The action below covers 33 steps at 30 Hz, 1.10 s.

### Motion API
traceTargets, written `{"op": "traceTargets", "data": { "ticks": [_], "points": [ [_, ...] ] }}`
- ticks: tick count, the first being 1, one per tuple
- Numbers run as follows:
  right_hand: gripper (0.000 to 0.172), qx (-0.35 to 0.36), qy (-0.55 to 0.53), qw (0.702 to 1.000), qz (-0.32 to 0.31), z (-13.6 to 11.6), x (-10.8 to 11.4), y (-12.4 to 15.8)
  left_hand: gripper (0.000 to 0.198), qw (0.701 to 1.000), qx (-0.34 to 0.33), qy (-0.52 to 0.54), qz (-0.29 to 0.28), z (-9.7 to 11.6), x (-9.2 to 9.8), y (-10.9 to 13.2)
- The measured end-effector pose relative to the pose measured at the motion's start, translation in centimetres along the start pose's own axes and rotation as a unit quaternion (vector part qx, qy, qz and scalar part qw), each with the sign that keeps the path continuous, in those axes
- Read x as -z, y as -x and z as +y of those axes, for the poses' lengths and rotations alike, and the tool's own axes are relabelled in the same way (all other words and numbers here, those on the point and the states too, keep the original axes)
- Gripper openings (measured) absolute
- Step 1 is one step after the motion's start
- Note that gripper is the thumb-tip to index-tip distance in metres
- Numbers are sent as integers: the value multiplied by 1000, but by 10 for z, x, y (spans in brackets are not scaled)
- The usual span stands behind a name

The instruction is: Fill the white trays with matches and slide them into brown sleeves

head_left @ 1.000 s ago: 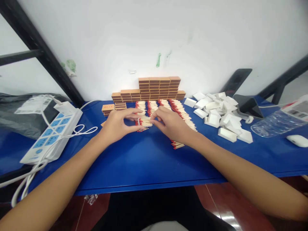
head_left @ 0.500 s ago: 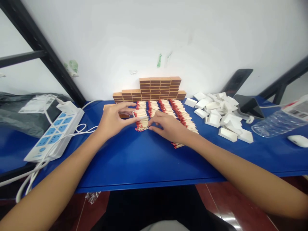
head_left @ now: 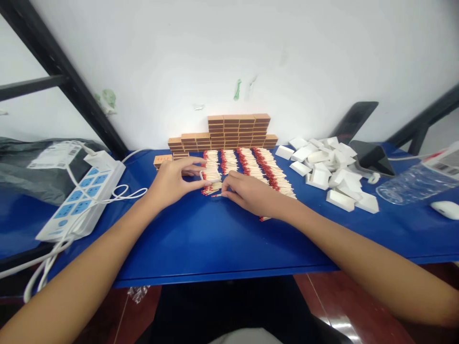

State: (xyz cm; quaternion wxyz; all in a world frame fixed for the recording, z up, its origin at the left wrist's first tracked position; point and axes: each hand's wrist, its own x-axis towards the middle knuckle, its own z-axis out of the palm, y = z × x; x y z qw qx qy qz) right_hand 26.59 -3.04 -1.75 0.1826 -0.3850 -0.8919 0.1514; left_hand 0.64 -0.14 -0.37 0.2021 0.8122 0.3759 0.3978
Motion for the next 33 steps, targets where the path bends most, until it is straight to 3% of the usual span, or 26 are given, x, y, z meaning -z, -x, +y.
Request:
{"op": "traceTargets", "data": {
  "ticks": [7,16,25,30,33],
  "points": [
    [7,-8,-18,995,103,1,11,-1,65,999,-2,11,-53,-1,-4,4],
    [5,25,-21,996,88,1,5,-1,63,998,-18,4,-60,9,-7,6],
    [7,37,-44,986,154,-4,1,-4,57,997,-1,22,-72,12,-8,6],
    [10,24,-47,974,220,-5,3,-5,57,999,13,30,-23,11,-4,3],
    [9,34,-39,979,199,-3,-4,-5,56,1000,19,4,16,9,1,0]
  ]
}}
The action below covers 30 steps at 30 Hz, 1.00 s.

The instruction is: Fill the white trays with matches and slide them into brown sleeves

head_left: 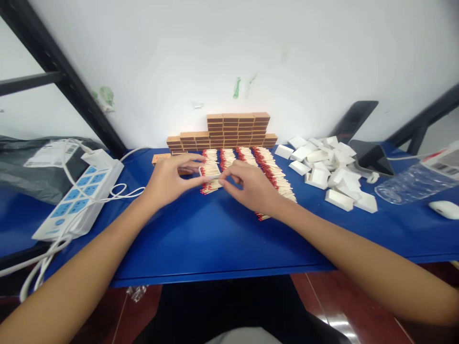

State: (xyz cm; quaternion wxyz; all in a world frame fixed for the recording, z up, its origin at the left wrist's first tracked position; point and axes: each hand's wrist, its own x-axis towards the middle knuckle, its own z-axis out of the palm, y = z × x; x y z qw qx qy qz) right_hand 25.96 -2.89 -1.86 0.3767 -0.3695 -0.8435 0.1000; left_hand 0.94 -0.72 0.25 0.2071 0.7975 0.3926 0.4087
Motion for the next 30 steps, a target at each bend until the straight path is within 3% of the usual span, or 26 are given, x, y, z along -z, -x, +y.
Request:
{"op": "traceTargets", "data": {
  "ticks": [4,7,13,21,26,30],
  "points": [
    [11,8,31,994,-101,6,-12,6,54,999,3,-28,19,-1,5,-2],
    [17,9,40,991,-130,9,-18,8,53,999,7,-32,13,-1,4,-1],
    [23,19,22,991,-132,9,-21,6,54,1000,3,-20,6,-3,2,-1],
    [10,10,12,989,-144,5,-20,5,52,1000,0,-23,12,-5,2,0],
    [11,-8,3,984,-180,2,-11,4,51,1000,-9,-23,5,-6,3,-1],
    [9,-10,-4,993,-121,5,1,-1,53,999,-24,-16,-27,-5,2,-1]
  ]
}}
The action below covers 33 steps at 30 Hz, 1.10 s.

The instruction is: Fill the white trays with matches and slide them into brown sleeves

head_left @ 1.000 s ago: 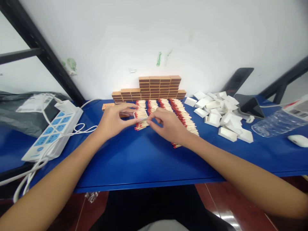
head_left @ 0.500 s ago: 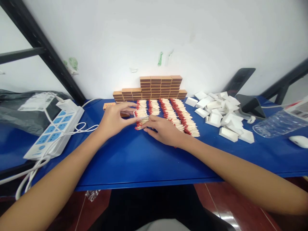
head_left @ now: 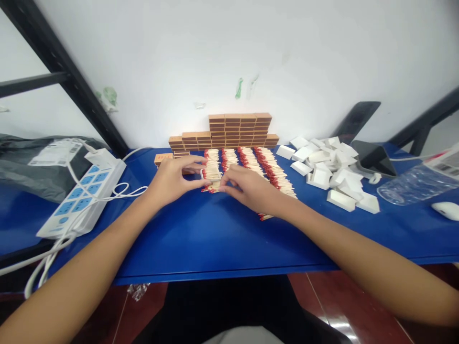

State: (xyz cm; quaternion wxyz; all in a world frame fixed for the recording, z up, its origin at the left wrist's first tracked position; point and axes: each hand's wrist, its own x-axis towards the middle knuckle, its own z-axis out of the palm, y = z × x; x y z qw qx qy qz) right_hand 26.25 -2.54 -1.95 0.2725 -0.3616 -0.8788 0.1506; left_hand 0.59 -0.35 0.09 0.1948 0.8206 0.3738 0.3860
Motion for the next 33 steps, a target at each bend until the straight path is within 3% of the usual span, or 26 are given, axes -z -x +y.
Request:
{"op": "traceTargets", "data": {
  "ticks": [5,11,19,26,33],
  "points": [
    [7,-16,14,996,89,1,7,-3,65,999,5,23,-31,3,-7,5],
    [6,1,24,996,86,-2,0,-2,62,999,-22,-2,-29,7,-12,8],
    [11,-24,30,991,126,1,8,-4,61,999,27,45,3,9,-10,4],
    [6,-26,34,999,14,11,6,-3,65,998,29,45,12,-5,-8,2],
    [6,-23,30,998,-49,11,1,-2,60,999,16,48,15,-7,-9,1]
  ]
}}
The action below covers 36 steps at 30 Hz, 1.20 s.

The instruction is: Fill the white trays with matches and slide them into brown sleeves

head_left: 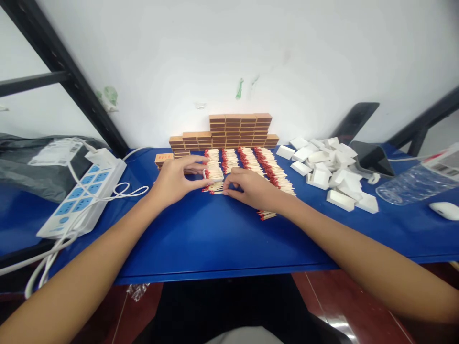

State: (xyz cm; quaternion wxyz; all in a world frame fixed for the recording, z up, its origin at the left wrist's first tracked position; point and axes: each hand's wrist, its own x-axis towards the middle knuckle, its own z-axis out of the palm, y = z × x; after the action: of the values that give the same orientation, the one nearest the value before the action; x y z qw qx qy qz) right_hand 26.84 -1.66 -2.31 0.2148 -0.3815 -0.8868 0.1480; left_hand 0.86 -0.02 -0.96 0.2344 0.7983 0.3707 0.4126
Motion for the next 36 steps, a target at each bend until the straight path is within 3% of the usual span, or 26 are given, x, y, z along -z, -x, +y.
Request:
{"op": "traceTargets", "data": {
  "ticks": [6,13,33,36],
  "points": [
    [8,-9,-4,999,-36,-5,7,2,59,1000,-1,-9,-12,-3,2,0],
    [12,-24,-7,999,-24,-3,22,5,61,999,7,-22,-34,-6,1,0],
    [11,1,-22,998,-64,3,19,5,63,999,10,-14,-26,0,3,0],
    [10,-2,-27,995,-101,0,21,7,63,999,6,-20,-25,0,3,0]
  ]
}}
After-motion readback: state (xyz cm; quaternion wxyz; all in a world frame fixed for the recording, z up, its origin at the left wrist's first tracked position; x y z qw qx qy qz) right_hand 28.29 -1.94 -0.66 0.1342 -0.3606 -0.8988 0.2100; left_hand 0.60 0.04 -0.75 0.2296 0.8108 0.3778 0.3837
